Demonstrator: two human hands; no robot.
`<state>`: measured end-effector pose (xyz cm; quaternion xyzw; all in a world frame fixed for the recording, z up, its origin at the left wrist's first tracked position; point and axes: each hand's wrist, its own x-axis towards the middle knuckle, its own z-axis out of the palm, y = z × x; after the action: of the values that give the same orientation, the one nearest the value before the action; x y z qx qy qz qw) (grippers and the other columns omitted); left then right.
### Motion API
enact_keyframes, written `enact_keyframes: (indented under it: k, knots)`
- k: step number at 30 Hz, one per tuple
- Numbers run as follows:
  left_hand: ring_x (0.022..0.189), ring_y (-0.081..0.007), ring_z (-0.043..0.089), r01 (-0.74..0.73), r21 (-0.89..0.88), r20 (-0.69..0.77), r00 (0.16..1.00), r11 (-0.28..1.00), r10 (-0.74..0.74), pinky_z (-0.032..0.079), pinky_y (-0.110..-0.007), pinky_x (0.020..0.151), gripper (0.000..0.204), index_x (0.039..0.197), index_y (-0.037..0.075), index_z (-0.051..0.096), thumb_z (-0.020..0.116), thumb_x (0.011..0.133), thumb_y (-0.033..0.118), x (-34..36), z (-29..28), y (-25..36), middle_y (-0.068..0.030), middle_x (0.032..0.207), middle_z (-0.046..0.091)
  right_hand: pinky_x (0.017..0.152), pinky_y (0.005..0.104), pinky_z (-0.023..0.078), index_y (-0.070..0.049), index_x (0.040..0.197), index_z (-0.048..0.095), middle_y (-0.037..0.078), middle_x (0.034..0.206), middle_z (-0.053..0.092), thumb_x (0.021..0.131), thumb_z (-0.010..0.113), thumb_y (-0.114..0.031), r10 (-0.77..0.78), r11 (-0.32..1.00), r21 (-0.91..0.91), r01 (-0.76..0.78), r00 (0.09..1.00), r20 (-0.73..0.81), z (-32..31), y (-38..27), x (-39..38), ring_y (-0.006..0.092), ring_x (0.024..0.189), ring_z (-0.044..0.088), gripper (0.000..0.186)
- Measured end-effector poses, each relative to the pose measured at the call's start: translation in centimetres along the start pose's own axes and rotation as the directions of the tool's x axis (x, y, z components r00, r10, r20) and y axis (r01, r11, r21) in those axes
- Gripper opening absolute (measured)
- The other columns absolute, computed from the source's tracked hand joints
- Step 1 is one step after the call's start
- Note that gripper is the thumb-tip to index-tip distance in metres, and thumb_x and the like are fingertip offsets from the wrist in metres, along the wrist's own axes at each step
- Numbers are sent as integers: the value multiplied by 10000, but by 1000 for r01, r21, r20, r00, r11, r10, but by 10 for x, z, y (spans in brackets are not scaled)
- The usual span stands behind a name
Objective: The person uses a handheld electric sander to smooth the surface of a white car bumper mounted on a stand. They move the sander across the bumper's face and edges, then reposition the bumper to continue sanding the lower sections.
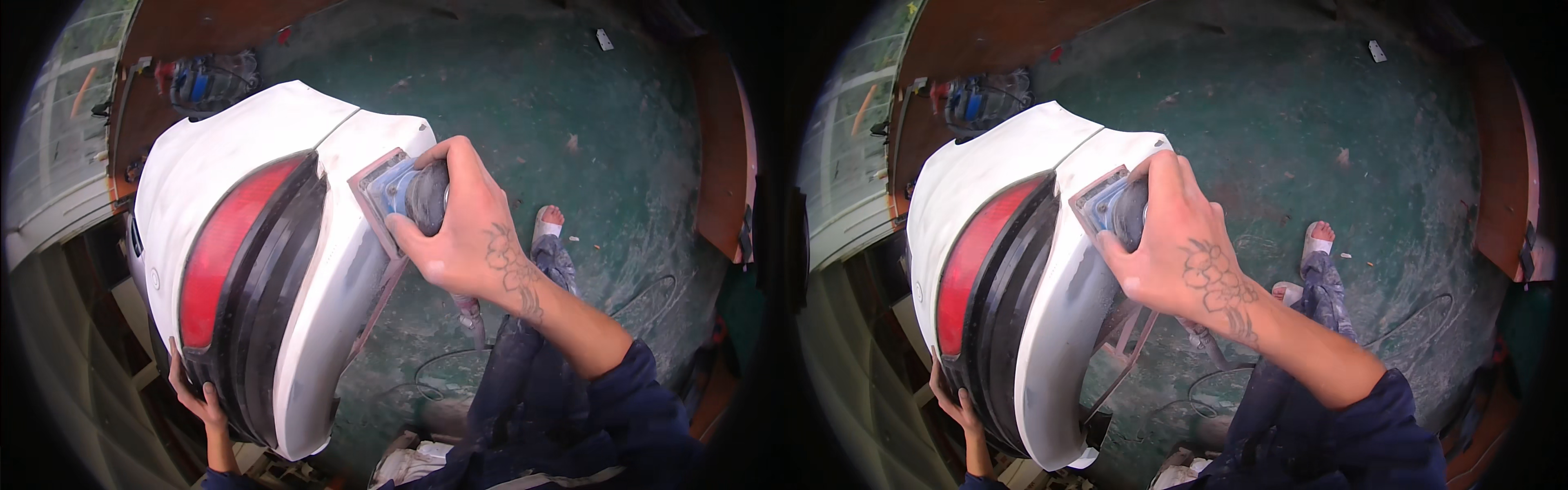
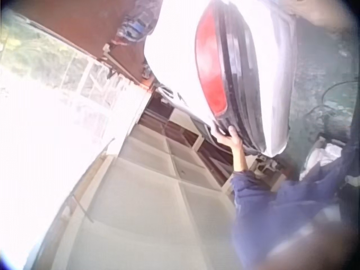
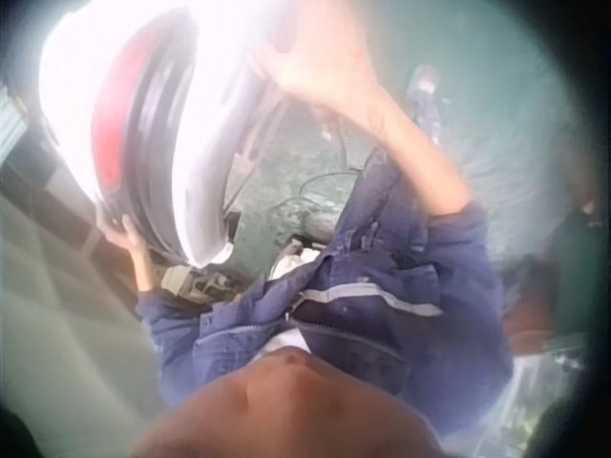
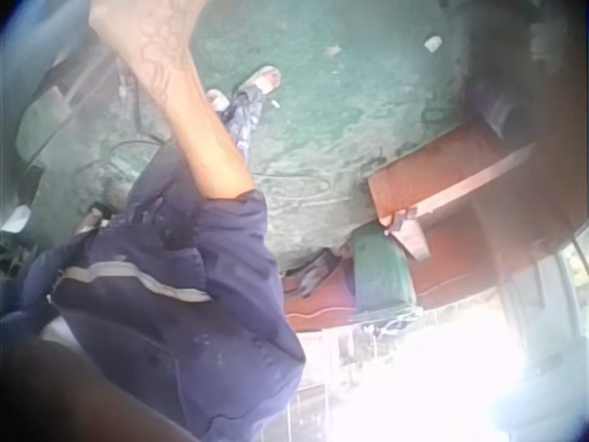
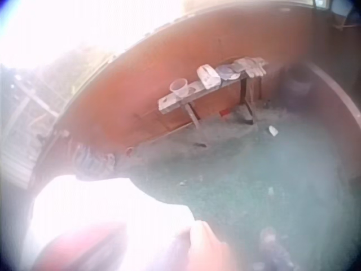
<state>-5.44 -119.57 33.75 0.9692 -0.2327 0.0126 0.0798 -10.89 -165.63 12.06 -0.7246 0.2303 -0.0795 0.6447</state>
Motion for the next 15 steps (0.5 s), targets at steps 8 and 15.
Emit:
enact_keyframes:
  k: [8,15]
  knots:
    - [1502,-396,465,3,19,-6,1000,1000,-3,323,-480,1255,952,1548,-143,402,582,1030,635,-2,-1,-1,-327,1630,446,944,488,545,-13,1239,499,249,1133,637,798,856,-149,29,1000,-6,-29,998,60,-3,-14,-5,442,1086,681,583]
    - [1496,-396,471,-5,35,3,1000,999,5,326,-479,1255,945,1548,-145,399,571,1035,630,1,-1,5,-331,1630,444,946,521,562,22,1237,466,289,1230,582,853,830,-188,26,984,-180,-17,998,49,-10,-1,28,484,1064,688,569]
